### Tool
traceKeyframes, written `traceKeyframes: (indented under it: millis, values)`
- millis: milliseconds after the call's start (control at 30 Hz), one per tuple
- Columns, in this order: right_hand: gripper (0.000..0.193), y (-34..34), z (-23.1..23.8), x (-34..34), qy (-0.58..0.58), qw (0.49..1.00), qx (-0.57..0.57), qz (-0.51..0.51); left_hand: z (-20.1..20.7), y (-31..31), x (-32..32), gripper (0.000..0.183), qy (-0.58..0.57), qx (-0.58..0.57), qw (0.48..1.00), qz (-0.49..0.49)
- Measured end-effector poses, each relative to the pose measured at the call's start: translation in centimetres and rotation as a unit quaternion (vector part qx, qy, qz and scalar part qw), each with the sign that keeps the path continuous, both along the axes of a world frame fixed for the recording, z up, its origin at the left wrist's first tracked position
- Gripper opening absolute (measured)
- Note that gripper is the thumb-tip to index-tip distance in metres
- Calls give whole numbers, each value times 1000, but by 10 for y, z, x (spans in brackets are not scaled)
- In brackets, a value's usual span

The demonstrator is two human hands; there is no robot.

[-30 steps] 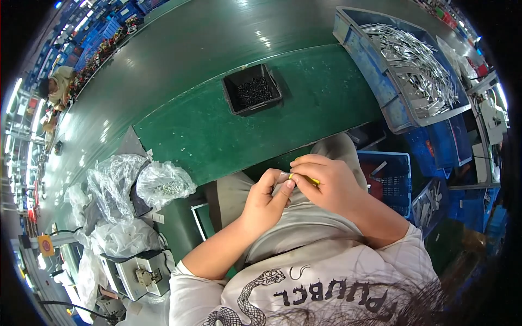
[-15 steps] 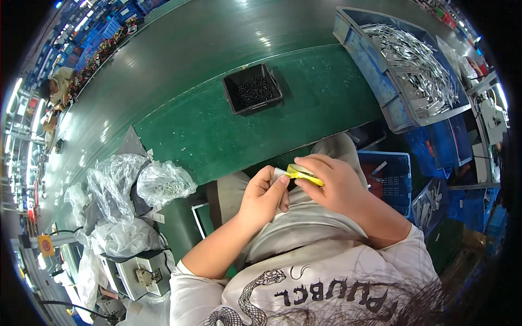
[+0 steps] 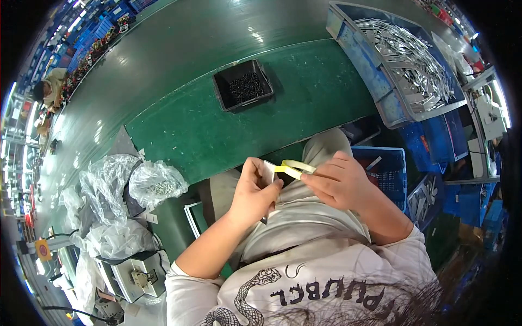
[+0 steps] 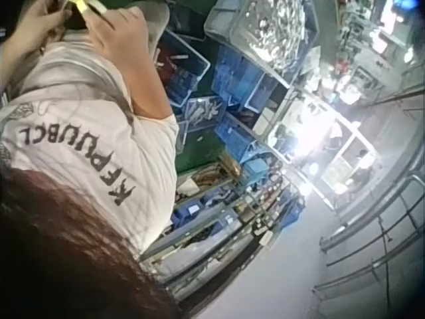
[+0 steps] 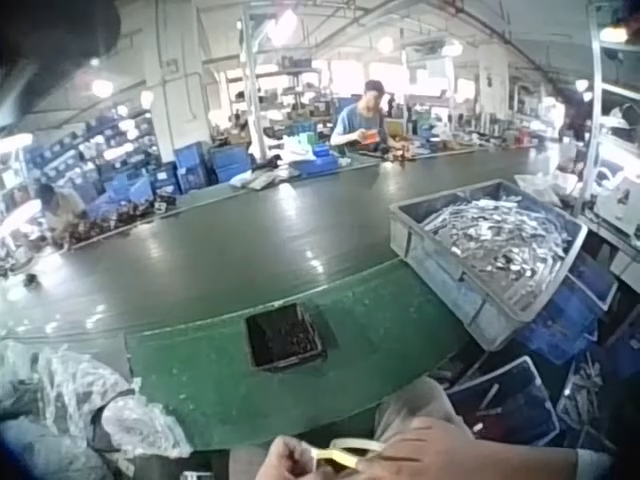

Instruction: Applying yellow adhesive tape to small metal components on a manufacturing workbench.

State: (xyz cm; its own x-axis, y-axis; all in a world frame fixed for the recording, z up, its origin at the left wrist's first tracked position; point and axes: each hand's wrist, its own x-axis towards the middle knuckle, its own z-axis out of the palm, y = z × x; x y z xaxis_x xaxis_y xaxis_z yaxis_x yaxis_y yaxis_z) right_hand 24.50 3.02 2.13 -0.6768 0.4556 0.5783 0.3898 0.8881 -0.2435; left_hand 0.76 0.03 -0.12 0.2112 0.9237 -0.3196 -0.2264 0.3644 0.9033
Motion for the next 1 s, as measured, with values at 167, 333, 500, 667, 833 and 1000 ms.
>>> traceKeyframes:
  millis: [167,333,500,667,833,1000]
  values:
    - [44,-1,7,4,-27,999,22,-13,-6,-1,5,23,17,26,999,36]
    - [44,-3,8,6,-25,998,45,-22,-9,-1,3,19,52,71,996,29]
    - [49,-4,13,2,-30,998,41,-27,-6,-5,5,23,43,42,998,32]
    - [48,-7,10,0,-56,997,37,-45,-4,-4,3,24,17,14,1000,16]
    - [50,-6,16,-3,-78,995,25,-56,-4,-4,3,27,-4,4,1000,21]
    - [52,-6,20,-4,-55,996,21,-63,-2,-3,1,28,-3,-9,1000,4]
